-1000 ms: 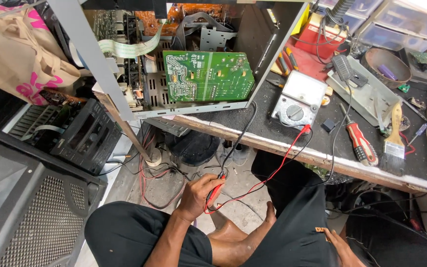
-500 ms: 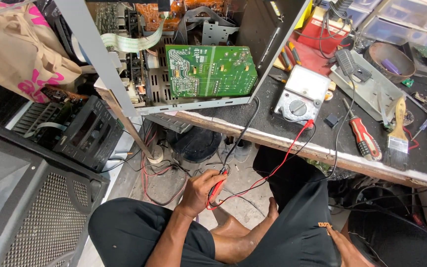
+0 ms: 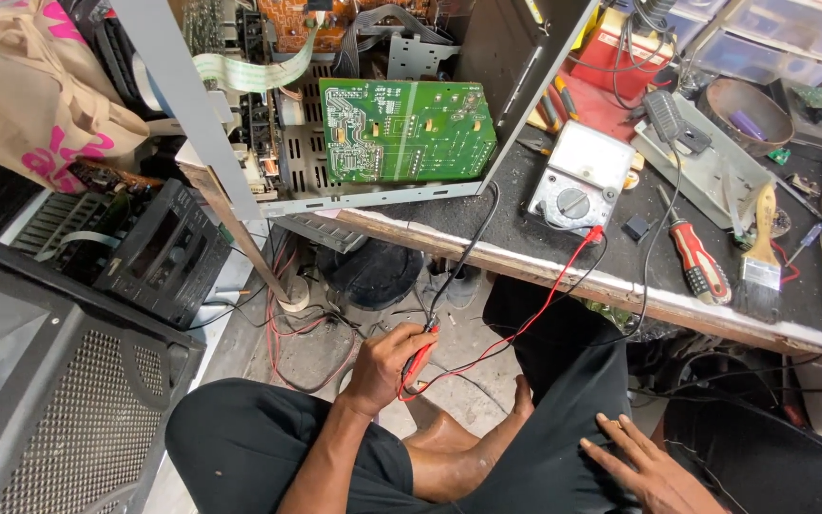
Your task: The person sits on the floor and uses a multimeter to test a green circuit board inside an open electronic device. They hold the multimeter probes and touch various points on the circuit board to check for continuity or voltage.
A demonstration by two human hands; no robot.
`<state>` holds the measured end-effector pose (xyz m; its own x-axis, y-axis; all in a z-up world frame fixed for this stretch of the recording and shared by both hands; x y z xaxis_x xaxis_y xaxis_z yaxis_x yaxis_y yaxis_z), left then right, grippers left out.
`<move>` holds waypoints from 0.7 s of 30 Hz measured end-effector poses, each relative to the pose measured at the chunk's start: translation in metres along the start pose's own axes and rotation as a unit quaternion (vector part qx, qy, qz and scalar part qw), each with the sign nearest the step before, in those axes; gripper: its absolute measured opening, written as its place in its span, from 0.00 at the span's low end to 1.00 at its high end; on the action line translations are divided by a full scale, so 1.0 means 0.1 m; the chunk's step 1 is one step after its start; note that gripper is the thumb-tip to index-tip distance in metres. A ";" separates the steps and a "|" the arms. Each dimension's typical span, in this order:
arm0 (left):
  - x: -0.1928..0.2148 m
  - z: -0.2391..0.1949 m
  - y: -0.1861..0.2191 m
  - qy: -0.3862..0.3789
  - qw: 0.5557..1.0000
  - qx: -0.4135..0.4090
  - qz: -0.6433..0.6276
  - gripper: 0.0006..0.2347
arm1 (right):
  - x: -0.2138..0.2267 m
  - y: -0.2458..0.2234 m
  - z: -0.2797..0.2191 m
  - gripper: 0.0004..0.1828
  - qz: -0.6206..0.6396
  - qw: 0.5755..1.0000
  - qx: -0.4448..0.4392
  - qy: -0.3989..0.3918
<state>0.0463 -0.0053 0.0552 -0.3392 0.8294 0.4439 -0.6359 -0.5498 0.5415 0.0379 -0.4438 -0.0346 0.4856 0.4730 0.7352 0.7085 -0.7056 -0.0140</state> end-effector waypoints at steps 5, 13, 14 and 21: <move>0.00 -0.01 -0.02 -0.002 1.000 0.005 -0.003 0.10 | -0.01 0.01 -0.02 0.51 0.018 0.998 0.009 0.057; -0.03 -0.07 -0.07 -0.002 1.000 0.002 0.001 0.11 | 0.14 -0.03 -0.05 0.52 0.064 0.997 -0.039 0.019; -0.04 -0.08 -0.09 -0.004 1.000 0.001 -0.002 0.13 | 0.14 -0.05 -0.05 0.52 0.050 0.998 -0.026 0.021; -0.01 -0.04 -0.05 -0.001 1.000 -0.001 -0.012 0.10 | -0.20 0.12 0.07 0.51 -0.058 0.995 0.042 0.066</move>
<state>0.0466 -0.0035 0.0491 -0.3223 0.8421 0.4324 -0.6454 -0.5296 0.5504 0.0398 -0.4579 -0.0546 0.3303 0.4704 0.8183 0.7991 -0.6008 0.0228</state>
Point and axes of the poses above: each hand's wrist, its own z-axis towards the middle knuckle, its own x-axis out of the back of the hand, y = z × x, the point moved 7 cm from there along z, towards the middle knuckle, and after that the axes turned 7 degrees about -z, right-handed, at the moved point
